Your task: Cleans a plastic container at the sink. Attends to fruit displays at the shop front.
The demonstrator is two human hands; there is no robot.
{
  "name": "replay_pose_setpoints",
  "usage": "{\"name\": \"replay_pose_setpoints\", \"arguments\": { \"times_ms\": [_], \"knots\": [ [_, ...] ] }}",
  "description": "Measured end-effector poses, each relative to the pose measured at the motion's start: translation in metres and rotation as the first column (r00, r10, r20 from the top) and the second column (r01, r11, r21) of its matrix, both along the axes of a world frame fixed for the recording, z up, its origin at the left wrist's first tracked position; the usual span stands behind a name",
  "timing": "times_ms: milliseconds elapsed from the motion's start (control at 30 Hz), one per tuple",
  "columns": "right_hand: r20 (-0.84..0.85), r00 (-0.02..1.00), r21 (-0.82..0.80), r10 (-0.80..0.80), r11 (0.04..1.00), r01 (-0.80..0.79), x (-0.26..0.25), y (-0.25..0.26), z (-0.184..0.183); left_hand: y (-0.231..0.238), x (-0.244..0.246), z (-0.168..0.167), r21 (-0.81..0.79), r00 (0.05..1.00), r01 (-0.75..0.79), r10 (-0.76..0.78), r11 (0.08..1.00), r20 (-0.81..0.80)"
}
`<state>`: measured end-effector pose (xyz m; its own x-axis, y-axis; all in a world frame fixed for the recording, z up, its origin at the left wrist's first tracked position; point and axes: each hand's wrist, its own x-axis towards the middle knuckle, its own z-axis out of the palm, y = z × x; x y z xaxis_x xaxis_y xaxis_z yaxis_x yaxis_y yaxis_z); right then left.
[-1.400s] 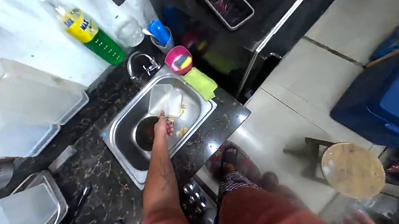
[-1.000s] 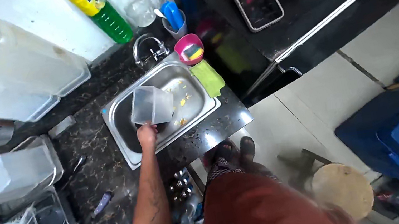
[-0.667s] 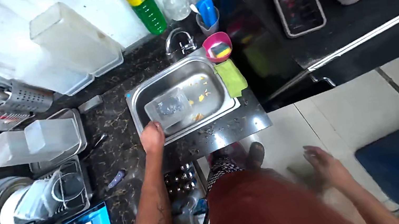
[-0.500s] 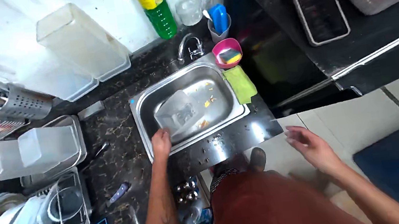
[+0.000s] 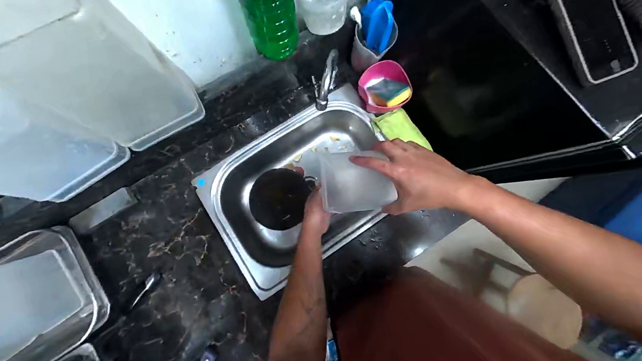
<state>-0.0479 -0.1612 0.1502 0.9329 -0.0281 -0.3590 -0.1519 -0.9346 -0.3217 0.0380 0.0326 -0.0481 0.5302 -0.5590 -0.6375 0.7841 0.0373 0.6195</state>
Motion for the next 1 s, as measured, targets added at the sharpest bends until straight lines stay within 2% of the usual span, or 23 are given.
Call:
{"name": "replay_pose_setpoints", "arguments": {
  "times_ms": [67,100,133,200,233,267,300,333,367,400,467,533,600,667,733,833,867,900,933,967,1000],
  "knots": [
    [-0.066,0.998,-0.101,0.023,0.994,-0.03,0.006,0.01,0.012,-0.017,-0.01,-0.012,-0.04,0.987,-0.112,0.106,0.993,-0.118],
    [-0.078,0.997,-0.139,0.026,0.99,-0.037,0.008,0.013,0.019,-0.025,-0.013,-0.012,-0.016,0.987,-0.105,0.102,0.994,-0.124],
    [-0.079,0.997,-0.171,0.025,0.985,-0.038,0.009,0.015,0.026,-0.031,-0.014,-0.008,0.026,0.994,-0.053,0.055,0.998,-0.09],
    [-0.049,0.999,-0.207,-0.009,0.978,-0.001,0.006,0.014,0.044,-0.035,-0.003,-0.002,0.167,0.976,0.174,-0.192,0.97,0.101],
    [-0.015,0.999,-0.208,-0.046,0.977,0.042,0.002,0.009,0.054,-0.032,0.009,0.0,0.286,0.903,0.278,-0.351,0.917,0.249],
    [0.025,0.995,-0.206,-0.093,0.974,0.096,-0.005,0.0,0.062,-0.025,0.022,-0.004,0.451,0.78,0.315,-0.499,0.835,0.379],
    [0.061,0.986,-0.19,-0.155,0.968,0.164,-0.015,-0.01,0.069,-0.013,0.035,-0.011,0.634,0.647,0.244,-0.61,0.734,0.457],
    [0.097,0.969,-0.163,-0.228,0.957,0.241,-0.027,-0.02,0.074,0.005,0.046,-0.02,0.782,0.537,0.079,-0.688,0.618,0.489],
    [0.131,0.943,-0.129,-0.305,0.938,0.321,-0.04,-0.028,0.075,0.025,0.056,-0.032,0.859,0.475,-0.067,-0.741,0.507,0.474],
    [0.162,0.909,-0.09,-0.384,0.911,0.402,-0.054,-0.033,0.073,0.045,0.065,-0.044,0.903,0.469,-0.11,-0.779,0.414,0.415],
    [0.179,0.818,0.005,-0.547,0.832,0.555,-0.076,-0.034,0.062,0.07,0.074,-0.069,0.96,0.443,-0.085,-0.853,0.267,0.276],
    [0.109,0.711,0.153,-0.694,0.719,0.678,-0.09,-0.025,0.044,0.071,0.071,-0.082,0.969,0.377,-0.108,-0.893,0.223,0.248],
    [-0.003,0.627,0.318,-0.779,0.594,0.739,-0.095,-0.015,0.022,0.055,0.064,-0.088,0.956,0.33,-0.122,-0.898,0.265,0.291],
    [-0.094,0.582,0.414,-0.808,0.5,0.761,-0.085,-0.006,0.001,0.024,0.056,-0.09,0.943,0.305,-0.1,-0.893,0.316,0.331],
    [-0.154,0.55,0.446,-0.821,0.439,0.78,-0.068,0.001,-0.021,-0.011,0.049,-0.091,0.928,0.261,-0.065,-0.891,0.367,0.371],
    [-0.16,0.509,0.44,-0.846,0.401,0.803,-0.044,0.007,-0.058,-0.055,0.058,-0.084,0.926,0.176,0.088,-0.921,0.368,0.349],
    [-0.14,0.497,0.456,-0.856,0.39,0.8,-0.039,0.01,-0.072,-0.059,0.062,-0.078,0.883,0.216,0.157,-0.887,0.443,0.407],
    [-0.109,0.501,0.485,-0.859,0.394,0.78,-0.035,0.012,-0.088,-0.057,0.068,-0.07,0.802,0.332,0.198,-0.808,0.564,0.487],
    [-0.066,0.519,0.522,-0.852,0.414,0.746,-0.031,0.014,-0.103,-0.05,0.077,-0.056,0.687,0.514,0.222,-0.682,0.691,0.52],
    [-0.017,0.546,0.558,-0.838,0.445,0.7,-0.025,0.016,-0.119,-0.039,0.089,-0.035,0.547,0.716,0.273,-0.547,0.791,0.434],
    [0.026,0.582,0.582,-0.813,0.485,0.653,-0.019,0.017,-0.132,-0.029,0.102,-0.016,0.396,0.846,0.318,-0.447,0.861,0.291]
  ]
}}
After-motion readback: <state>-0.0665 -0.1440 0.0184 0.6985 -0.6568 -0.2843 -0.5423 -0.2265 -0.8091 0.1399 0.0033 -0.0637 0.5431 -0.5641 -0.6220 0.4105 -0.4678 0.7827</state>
